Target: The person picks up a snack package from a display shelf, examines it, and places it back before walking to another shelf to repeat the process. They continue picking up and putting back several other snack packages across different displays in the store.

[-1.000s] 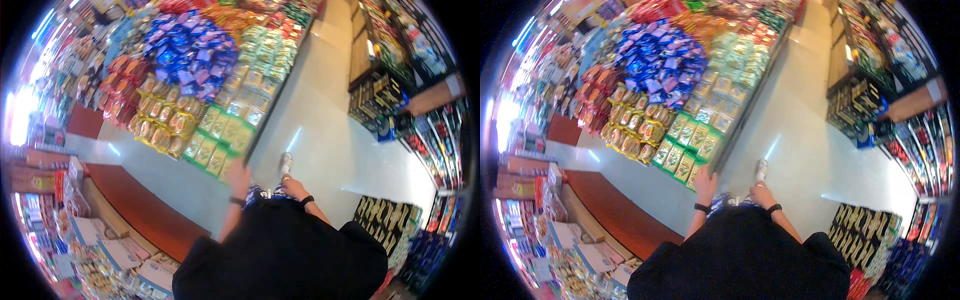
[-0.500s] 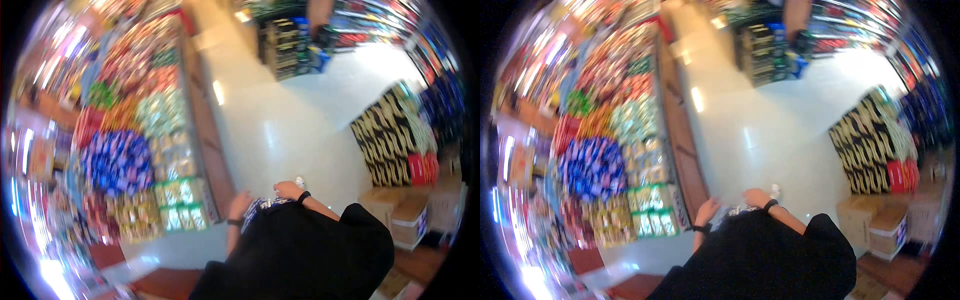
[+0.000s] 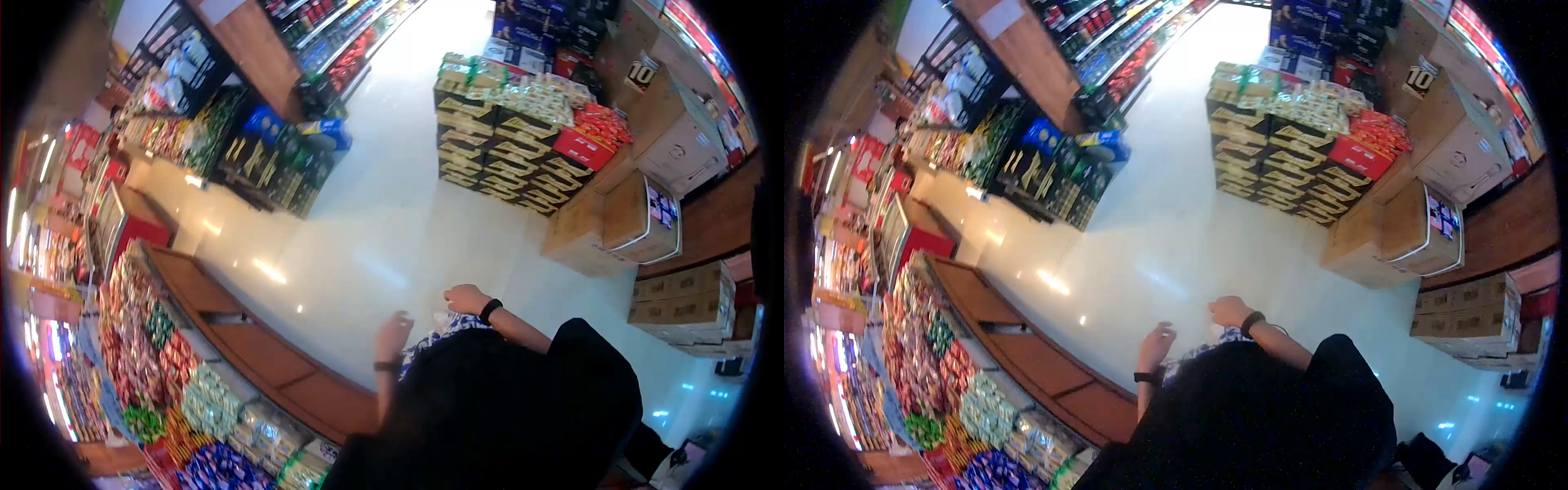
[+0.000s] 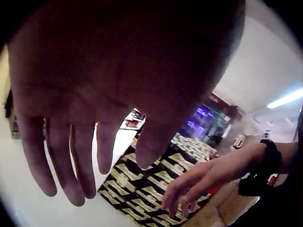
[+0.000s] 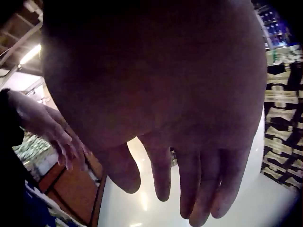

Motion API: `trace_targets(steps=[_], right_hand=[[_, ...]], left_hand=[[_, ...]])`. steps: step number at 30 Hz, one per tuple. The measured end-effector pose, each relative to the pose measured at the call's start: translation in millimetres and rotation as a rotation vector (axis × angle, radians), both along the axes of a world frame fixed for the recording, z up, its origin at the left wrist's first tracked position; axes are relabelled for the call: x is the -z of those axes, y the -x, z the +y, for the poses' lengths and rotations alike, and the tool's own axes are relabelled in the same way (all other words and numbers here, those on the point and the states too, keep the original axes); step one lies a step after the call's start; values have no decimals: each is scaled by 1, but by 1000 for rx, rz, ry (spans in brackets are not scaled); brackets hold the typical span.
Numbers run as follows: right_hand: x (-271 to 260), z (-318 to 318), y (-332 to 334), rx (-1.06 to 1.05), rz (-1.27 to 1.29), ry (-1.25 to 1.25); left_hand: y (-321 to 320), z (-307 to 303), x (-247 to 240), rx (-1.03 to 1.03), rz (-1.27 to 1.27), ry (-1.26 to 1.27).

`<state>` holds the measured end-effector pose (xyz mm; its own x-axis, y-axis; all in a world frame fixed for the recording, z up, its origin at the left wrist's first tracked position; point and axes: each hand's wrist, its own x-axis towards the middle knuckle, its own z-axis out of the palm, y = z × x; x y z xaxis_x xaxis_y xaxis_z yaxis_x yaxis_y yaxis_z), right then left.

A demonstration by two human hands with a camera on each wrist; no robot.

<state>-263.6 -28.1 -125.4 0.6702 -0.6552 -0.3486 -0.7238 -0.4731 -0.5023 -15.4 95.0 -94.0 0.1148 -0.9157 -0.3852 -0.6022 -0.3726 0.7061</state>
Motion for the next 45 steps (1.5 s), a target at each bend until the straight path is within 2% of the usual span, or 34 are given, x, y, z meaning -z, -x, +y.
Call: trace_targets(steps=[2, 5, 8, 11, 12, 15, 16, 19, 22, 25, 26, 29, 32, 35, 36, 38, 41, 42, 45], right_hand=[[5, -24, 24, 152, -92, 6], [0, -55, 49, 323, -27, -90], [-2, -74, 59, 475, -61, -77], [9, -92, 55, 549, -28, -132], [11, -98, 53, 567, -4, -152], [14, -118, 47, 544, -3, -114], [17, -130, 46, 528, 9, -173], [16, -174, 49, 425, 55, -198], [1, -240, 53, 426, 85, -153], [-26, -301, 62, 560, -34, 7], [-39, -317, 63, 643, -62, 49], [-66, -361, 74, 855, -355, -47], [-70, -403, 88, 978, -654, -239], [-72, -450, 101, 1010, -681, -109], [-64, -469, 109, 1043, -724, -93], [-49, -506, 124, 1102, -810, -70], [-58, -567, 153, 1114, -683, 169], [-59, -587, 165, 1117, -731, 202], [-62, -634, 197, 1163, -798, 224]], left_hand=[[26, -48, -20, 98, 69, -28], [44, -99, 6, 223, 315, -108], [56, -147, -14, 283, 405, -96], [52, -199, 10, 338, 461, -146], [54, -218, -4, 359, 403, -139], [46, -277, 11, 439, 373, -49], [46, -299, -2, 450, 346, -40], [40, -363, -20, 466, 292, 14], [37, -436, -32, 447, 239, 71], [37, -497, -40, 437, 261, 122], [39, -515, -22, 482, 212, 234], [59, -563, -32, 492, 209, 112], [81, -600, -20, 529, 253, 88], [105, -634, -12, 560, 357, 49], [115, -645, -31, 608, 303, 91], [141, -679, -29, 557, 334, 84], [172, -730, -16, 475, 337, 105], [179, -741, -13, 452, 331, 103], [217, -784, -32, 378, 341, 213]])
